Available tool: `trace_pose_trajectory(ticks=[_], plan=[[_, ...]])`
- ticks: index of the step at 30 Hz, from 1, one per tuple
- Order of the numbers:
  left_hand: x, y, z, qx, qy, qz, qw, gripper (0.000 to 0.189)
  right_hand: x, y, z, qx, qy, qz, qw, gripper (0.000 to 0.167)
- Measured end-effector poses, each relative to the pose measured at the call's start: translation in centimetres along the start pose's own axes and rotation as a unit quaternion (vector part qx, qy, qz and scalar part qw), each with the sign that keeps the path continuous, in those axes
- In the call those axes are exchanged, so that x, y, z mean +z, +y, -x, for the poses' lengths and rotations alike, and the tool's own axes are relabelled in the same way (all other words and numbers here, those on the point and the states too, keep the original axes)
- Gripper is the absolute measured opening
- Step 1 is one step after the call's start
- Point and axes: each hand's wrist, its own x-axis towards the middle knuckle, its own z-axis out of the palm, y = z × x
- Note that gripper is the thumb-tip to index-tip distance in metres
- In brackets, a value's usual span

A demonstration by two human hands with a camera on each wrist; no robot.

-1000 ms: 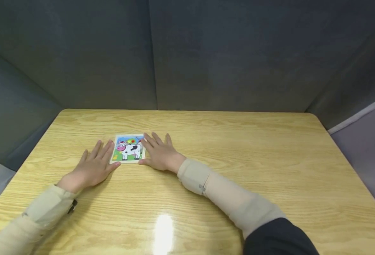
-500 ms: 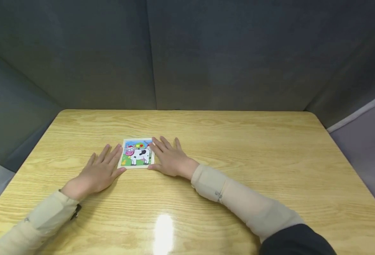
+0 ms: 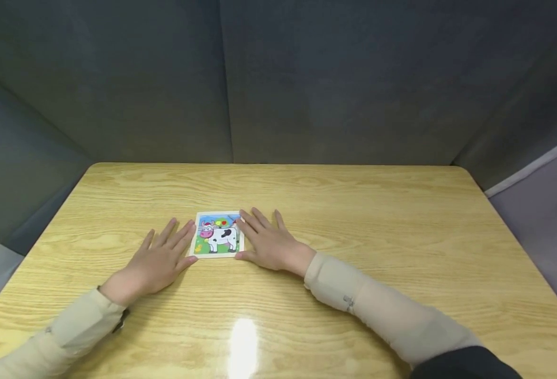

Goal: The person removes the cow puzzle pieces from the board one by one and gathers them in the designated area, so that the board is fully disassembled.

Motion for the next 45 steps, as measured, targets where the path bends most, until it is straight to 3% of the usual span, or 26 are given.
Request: trace_pose_trajectory(ticks=[8,17,30,45], plan=[[0.9,1.2,-0.1,0.028,0.004,-0.025,0.9993,0.068,0.3,0.8,2.5,-0.001,0.015,-0.005,0.9999,0.077],[-0.1,3.6,0.4,0.051,-0.006,-0.031,0.9982,0.065,0.8,1.6,4.9,-0.008,0.038,-0.004,0.9992,0.078],[0.0,6.3,0.5,0.060,-0.010,-0.024,0.9978,0.063,1.2,2.9,8.2,-0.011,0.061,-0.001,0.9981,0.078],[0.3,8.1,0.6,0.087,-0.007,-0.046,0.9951,0.063,1.5,3.2,11.1,0.003,0.078,-0.003,0.9970,0.078]])
